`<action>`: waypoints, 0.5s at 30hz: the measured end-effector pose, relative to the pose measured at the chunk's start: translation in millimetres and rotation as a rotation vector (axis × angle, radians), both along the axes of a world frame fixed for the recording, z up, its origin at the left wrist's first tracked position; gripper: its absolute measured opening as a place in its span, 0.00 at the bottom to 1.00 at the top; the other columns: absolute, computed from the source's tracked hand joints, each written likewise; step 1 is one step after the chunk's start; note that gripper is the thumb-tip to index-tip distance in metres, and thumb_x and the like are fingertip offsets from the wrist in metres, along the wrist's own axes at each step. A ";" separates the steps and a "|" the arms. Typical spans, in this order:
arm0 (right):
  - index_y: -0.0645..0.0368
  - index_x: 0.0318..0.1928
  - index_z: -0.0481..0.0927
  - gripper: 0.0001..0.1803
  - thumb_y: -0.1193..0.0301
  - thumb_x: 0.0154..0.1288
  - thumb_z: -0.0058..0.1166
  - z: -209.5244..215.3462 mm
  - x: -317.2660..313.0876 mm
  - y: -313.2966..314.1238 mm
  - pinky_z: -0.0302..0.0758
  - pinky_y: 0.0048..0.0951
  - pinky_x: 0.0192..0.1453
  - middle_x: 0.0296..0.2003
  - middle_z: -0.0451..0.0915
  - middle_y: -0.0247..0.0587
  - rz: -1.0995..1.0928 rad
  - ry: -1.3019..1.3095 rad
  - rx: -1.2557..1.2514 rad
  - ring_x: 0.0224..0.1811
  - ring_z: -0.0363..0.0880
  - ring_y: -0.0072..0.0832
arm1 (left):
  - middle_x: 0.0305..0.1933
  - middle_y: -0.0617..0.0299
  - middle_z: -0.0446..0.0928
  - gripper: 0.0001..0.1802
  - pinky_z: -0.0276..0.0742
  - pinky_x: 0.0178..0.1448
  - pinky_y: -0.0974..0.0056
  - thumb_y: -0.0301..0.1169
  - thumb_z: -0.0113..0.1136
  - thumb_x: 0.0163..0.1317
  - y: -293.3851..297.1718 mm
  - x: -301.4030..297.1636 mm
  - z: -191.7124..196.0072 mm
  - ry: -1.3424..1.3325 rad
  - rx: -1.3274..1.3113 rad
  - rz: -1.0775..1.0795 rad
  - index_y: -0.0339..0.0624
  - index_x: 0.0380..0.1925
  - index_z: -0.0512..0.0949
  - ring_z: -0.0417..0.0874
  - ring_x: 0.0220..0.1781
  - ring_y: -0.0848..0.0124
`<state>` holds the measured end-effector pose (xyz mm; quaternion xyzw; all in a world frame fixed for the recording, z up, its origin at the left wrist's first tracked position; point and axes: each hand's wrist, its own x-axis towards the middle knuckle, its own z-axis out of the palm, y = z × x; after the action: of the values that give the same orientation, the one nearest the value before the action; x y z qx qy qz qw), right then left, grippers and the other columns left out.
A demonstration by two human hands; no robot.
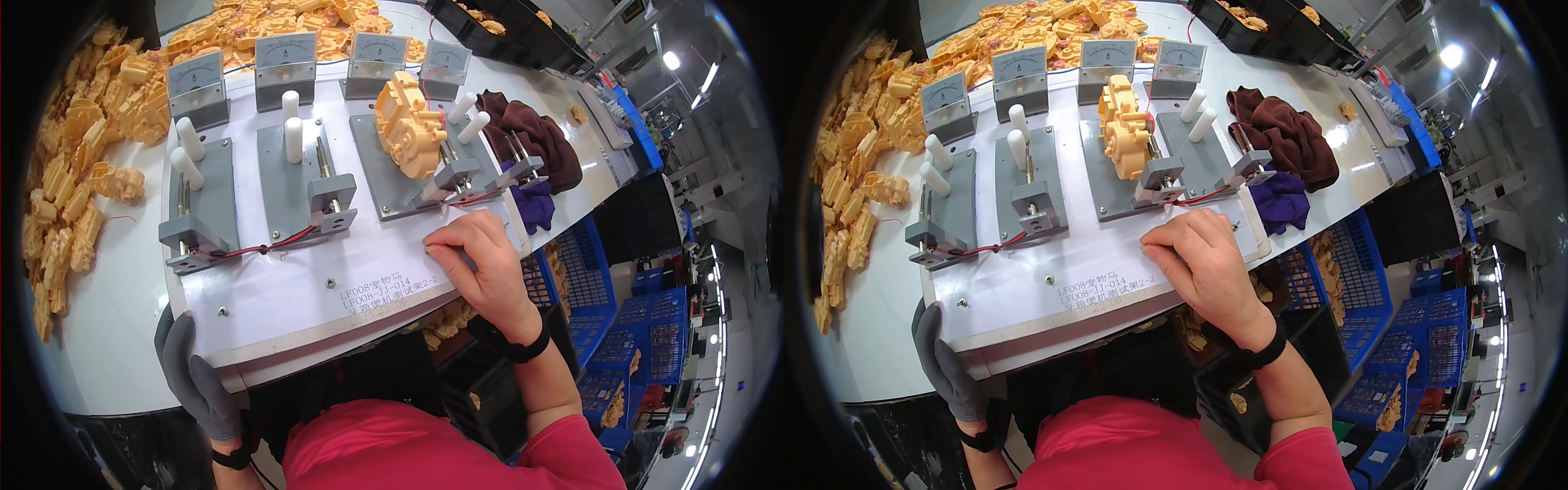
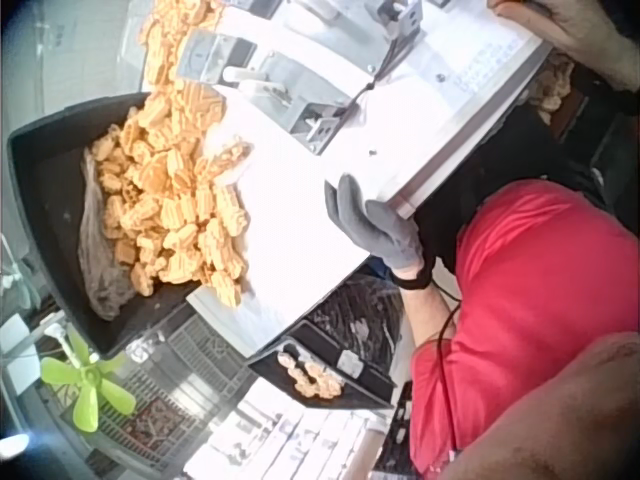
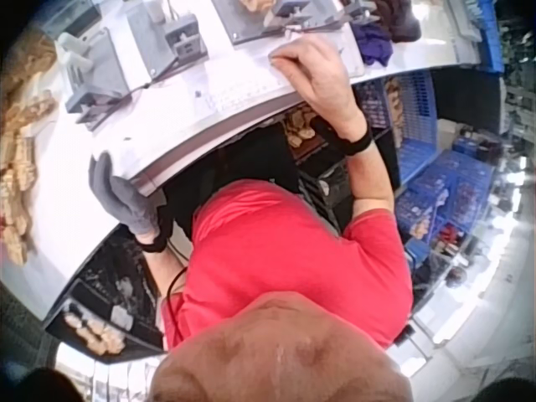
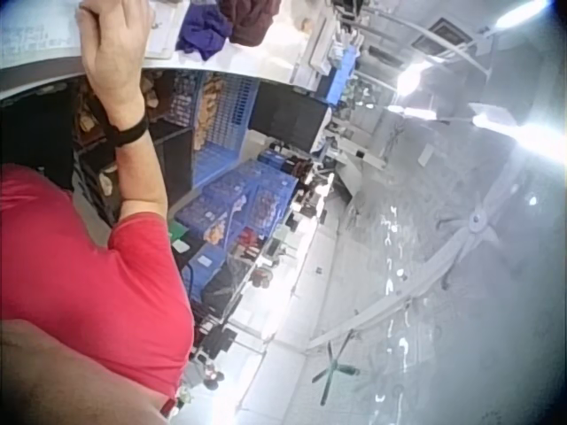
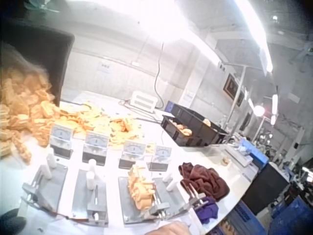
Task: The person places yellow plastic components into a gray metal jig on a white workbench. They manipulate the parts within the jig, occasionally removing and repositioning them. The person also handles a pile of similar plastic parts on the table and places some into a blue crate.
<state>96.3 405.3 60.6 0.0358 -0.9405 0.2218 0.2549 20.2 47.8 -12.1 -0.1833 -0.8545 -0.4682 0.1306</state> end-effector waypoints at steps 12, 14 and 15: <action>0.55 0.39 0.83 0.07 0.74 0.61 0.66 -2.8 -0.5 1.5 0.69 0.37 0.49 0.34 0.78 0.35 0.011 0.057 -0.007 0.40 0.77 0.37 | 0.67 0.38 0.70 0.27 0.62 0.75 0.47 0.40 0.40 0.75 3.7 -0.4 0.9 -0.005 0.037 0.001 0.29 0.62 0.71 0.69 0.72 0.46; 0.54 0.39 0.83 0.07 0.74 0.60 0.66 -2.2 -0.1 2.3 0.69 0.36 0.49 0.34 0.78 0.35 0.017 0.061 0.001 0.40 0.77 0.37 | 0.67 0.38 0.70 0.27 0.61 0.75 0.47 0.40 0.40 0.75 3.8 -1.0 -0.1 -0.001 0.043 0.004 0.29 0.62 0.71 0.69 0.72 0.46; 0.54 0.39 0.83 0.07 0.74 0.60 0.66 -1.7 0.1 2.4 0.69 0.36 0.49 0.34 0.78 0.34 0.020 0.058 0.000 0.40 0.77 0.36 | 0.67 0.38 0.70 0.27 0.61 0.75 0.47 0.40 0.40 0.75 4.2 -0.3 0.3 -0.003 0.040 0.011 0.29 0.62 0.71 0.68 0.72 0.46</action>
<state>96.4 407.7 58.9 0.0515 -0.9323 0.2230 0.2800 20.0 52.1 -11.8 -0.1754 -0.8461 -0.4846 0.1358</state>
